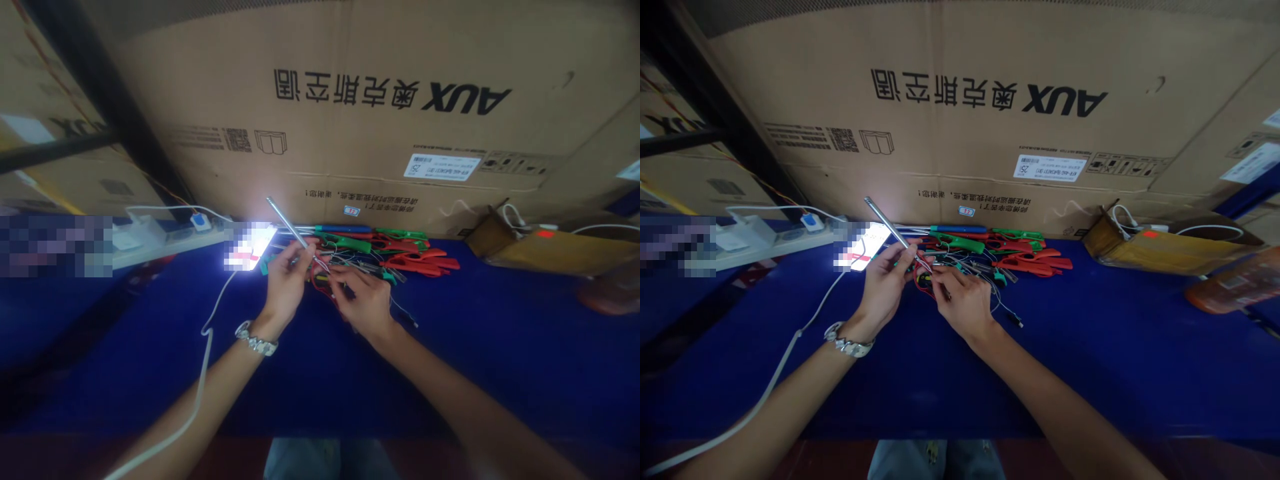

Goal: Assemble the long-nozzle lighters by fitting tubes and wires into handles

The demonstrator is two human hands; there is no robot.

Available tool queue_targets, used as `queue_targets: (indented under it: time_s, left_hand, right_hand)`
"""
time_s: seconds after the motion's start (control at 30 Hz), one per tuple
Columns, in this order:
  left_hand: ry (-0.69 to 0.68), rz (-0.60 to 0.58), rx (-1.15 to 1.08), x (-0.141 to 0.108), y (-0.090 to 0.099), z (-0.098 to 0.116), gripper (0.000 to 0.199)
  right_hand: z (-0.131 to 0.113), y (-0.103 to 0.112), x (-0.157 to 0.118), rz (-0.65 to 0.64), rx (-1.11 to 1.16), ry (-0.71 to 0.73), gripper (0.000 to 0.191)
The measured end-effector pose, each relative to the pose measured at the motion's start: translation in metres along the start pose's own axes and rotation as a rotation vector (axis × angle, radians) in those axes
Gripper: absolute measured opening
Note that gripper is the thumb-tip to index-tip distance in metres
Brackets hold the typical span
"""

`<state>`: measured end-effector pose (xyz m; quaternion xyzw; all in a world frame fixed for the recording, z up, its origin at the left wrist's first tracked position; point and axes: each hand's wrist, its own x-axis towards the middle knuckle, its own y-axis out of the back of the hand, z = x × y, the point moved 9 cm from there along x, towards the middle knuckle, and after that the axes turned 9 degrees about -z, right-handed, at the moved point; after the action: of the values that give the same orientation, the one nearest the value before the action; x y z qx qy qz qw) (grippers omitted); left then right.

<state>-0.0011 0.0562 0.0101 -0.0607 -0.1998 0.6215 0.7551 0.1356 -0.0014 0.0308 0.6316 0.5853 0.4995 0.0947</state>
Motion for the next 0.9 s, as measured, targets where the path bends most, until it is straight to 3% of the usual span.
queue_targets:
  time_s: [0.43,0.7,0.9]
  left_hand:
    - [-0.104,0.087,-0.015,-0.004,0.005,-0.002,0.029]
    - [-0.102,0.068,-0.028,-0.003,0.004,-0.001,0.027]
    - [-0.110,0.061,-0.011,-0.003,0.003,-0.002,0.026]
  right_hand:
    - [-0.011,0.012,-0.001,0.205,0.007,0.114,0.011]
    - [0.010,0.005,-0.002,0.152,0.125,-0.078,0.013]
    - [0.008,0.006,-0.003,0.159,0.133,-0.028,0.011]
